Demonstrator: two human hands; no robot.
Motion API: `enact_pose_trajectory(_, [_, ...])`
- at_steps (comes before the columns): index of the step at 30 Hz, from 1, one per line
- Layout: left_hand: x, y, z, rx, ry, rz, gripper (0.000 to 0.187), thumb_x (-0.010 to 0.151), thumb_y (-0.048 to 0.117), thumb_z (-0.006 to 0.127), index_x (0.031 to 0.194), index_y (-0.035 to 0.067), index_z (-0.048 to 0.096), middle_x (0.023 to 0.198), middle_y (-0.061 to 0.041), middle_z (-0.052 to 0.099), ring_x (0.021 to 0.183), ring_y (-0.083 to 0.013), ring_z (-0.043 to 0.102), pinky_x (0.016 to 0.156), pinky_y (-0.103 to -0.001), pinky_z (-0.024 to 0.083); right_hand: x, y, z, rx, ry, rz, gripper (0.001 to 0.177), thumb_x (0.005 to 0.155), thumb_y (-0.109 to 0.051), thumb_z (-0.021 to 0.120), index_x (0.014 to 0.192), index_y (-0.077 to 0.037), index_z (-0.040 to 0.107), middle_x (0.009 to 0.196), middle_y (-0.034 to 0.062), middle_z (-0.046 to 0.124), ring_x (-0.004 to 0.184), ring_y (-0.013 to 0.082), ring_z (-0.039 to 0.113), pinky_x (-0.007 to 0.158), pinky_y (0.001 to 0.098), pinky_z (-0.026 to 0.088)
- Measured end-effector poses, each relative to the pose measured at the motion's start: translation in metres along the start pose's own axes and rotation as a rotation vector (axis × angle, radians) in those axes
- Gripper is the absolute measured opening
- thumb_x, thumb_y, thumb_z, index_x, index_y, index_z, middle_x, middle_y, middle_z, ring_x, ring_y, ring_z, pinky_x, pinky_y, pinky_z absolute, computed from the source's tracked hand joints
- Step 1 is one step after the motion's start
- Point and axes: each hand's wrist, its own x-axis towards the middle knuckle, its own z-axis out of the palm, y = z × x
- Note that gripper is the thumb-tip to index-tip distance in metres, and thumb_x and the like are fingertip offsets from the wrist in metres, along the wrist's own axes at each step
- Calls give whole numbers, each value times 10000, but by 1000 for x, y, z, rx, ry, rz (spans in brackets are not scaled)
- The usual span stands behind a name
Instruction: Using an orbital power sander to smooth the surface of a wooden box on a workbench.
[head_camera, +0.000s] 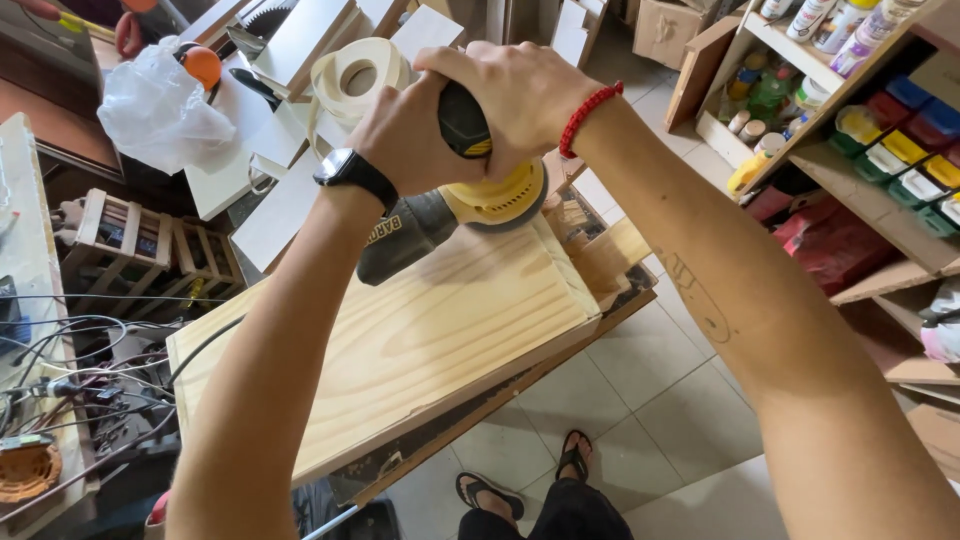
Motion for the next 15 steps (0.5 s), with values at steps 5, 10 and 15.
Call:
enact_pose_trajectory(5, [-19,-10,2,17,20,34,833,721,545,865,1305,41,551,1012,-103,741,805,-305,707,681,-404,640,-1,-22,5,-26,-23,24,1112,667,-429,953,1555,-243,309,1250,198,634,1055,395,674,838,578,574])
enact_pose_trajectory(10, [-44,-24,-9,-8,-4,16,834,697,475,852,1334,34,544,1073,-90,742,847,-315,719,766,-404,638,12,-49,14,-27,-76,35,1191,651,-458,999,1578,-268,275,1266,193,632,1085,376,669,854,548,584])
enact_pose_trajectory(15, [-60,-55,-7,26,82,67,889,678,601,838,1279,11,554,993,-93,731,816,-316,701,765,-409,594,29,-71,26,-21,-54,13,1128,658,-450,953,1550,-270,287,1276,204,630,1062,398,685,872,565,527])
